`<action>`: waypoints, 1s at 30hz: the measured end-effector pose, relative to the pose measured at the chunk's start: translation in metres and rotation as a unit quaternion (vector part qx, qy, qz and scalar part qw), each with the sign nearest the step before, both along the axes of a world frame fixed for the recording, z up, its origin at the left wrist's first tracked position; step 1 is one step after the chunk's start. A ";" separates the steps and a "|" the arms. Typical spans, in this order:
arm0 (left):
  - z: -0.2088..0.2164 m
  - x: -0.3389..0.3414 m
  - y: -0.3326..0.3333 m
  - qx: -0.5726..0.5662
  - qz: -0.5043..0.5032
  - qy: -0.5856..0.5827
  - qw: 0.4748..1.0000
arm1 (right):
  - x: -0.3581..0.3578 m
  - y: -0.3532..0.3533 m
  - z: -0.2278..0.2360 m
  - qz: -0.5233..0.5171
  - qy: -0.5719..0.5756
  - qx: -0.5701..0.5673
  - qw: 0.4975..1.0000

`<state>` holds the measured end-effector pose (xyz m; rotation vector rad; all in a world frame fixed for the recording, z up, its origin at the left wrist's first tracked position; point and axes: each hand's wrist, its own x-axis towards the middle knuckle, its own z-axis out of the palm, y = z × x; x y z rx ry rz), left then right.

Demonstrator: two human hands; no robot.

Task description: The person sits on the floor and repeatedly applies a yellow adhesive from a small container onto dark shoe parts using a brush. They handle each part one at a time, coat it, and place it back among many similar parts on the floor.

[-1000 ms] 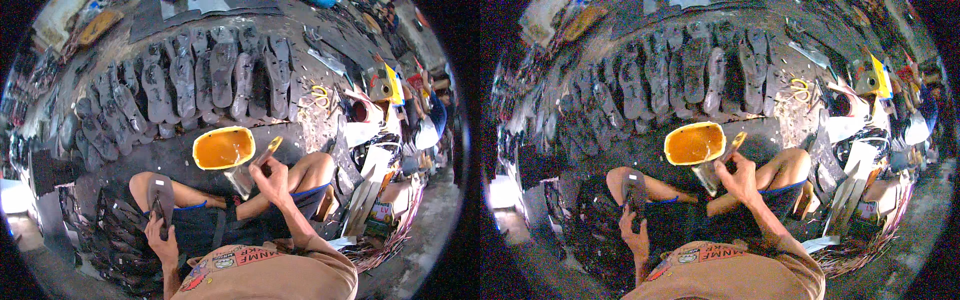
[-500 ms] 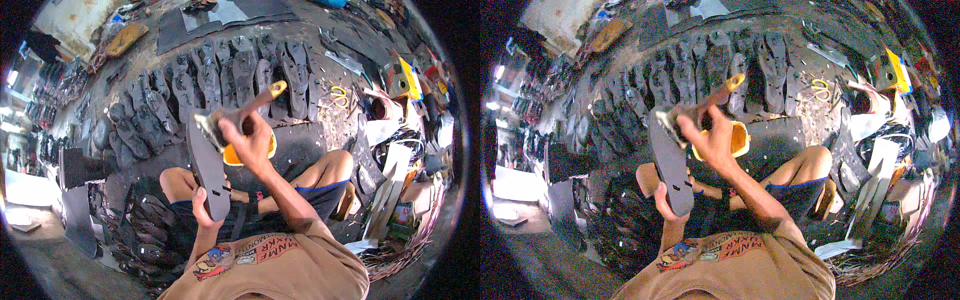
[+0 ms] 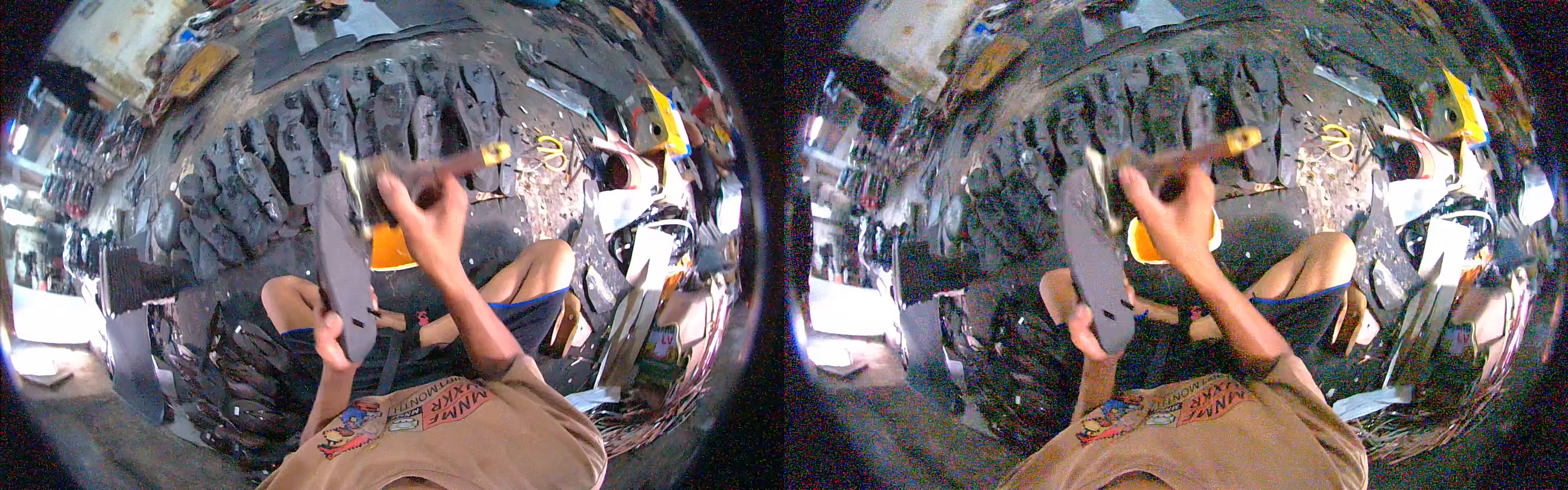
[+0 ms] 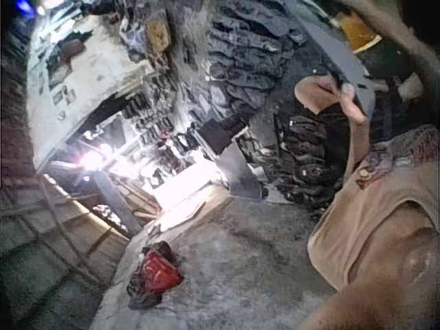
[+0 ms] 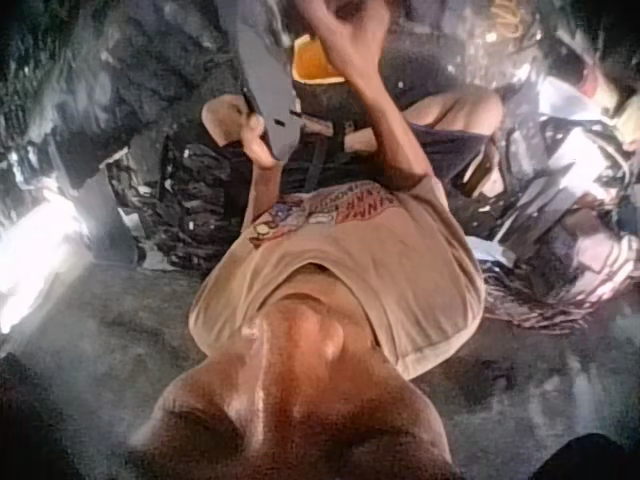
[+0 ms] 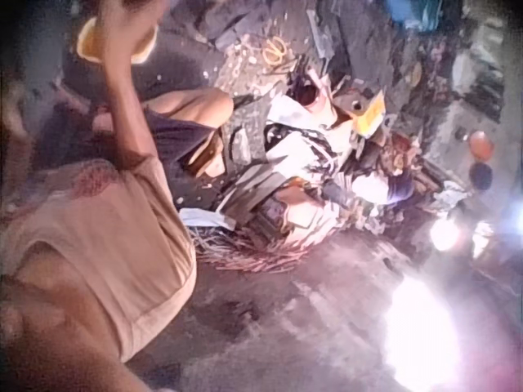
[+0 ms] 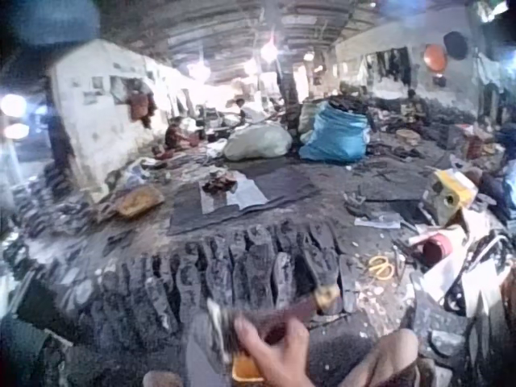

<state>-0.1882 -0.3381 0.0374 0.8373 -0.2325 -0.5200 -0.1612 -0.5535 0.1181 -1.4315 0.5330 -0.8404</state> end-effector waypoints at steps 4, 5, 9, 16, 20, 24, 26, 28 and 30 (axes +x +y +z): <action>-0.003 0.028 -0.020 -0.028 0.115 0.068 0.991 | -0.049 0.047 -0.007 0.022 -0.053 -0.049 0.997; -0.005 0.027 -0.022 -0.034 0.135 0.086 0.987 | -0.052 0.057 -0.020 0.053 -0.049 -0.181 0.981; 0.001 0.031 -0.028 -0.022 0.053 0.070 0.996 | -0.050 0.058 -0.012 0.049 -0.022 -0.170 0.984; 0.004 0.034 -0.036 -0.025 0.089 0.034 0.995 | -0.036 0.011 -0.015 -0.056 -0.027 -0.030 0.998; 0.021 0.048 -0.059 0.217 0.237 -0.292 0.901 | -0.098 0.032 -0.018 0.070 0.009 -0.130 0.989; 0.096 0.121 -0.150 0.047 0.079 -0.047 0.995 | -0.161 -0.082 -0.040 -0.358 0.022 0.097 0.929; 0.080 0.155 -0.230 0.225 -0.020 -0.282 0.932 | -0.222 -0.145 -0.047 -0.502 0.017 0.040 0.864; 0.031 0.145 -0.311 0.447 -0.057 -0.545 0.707 | -0.275 -0.170 -0.080 -0.563 0.023 -0.013 0.826; -0.029 0.109 -0.394 0.438 -0.201 -0.358 0.800 | -0.286 -0.165 -0.081 -0.569 -0.017 0.063 0.820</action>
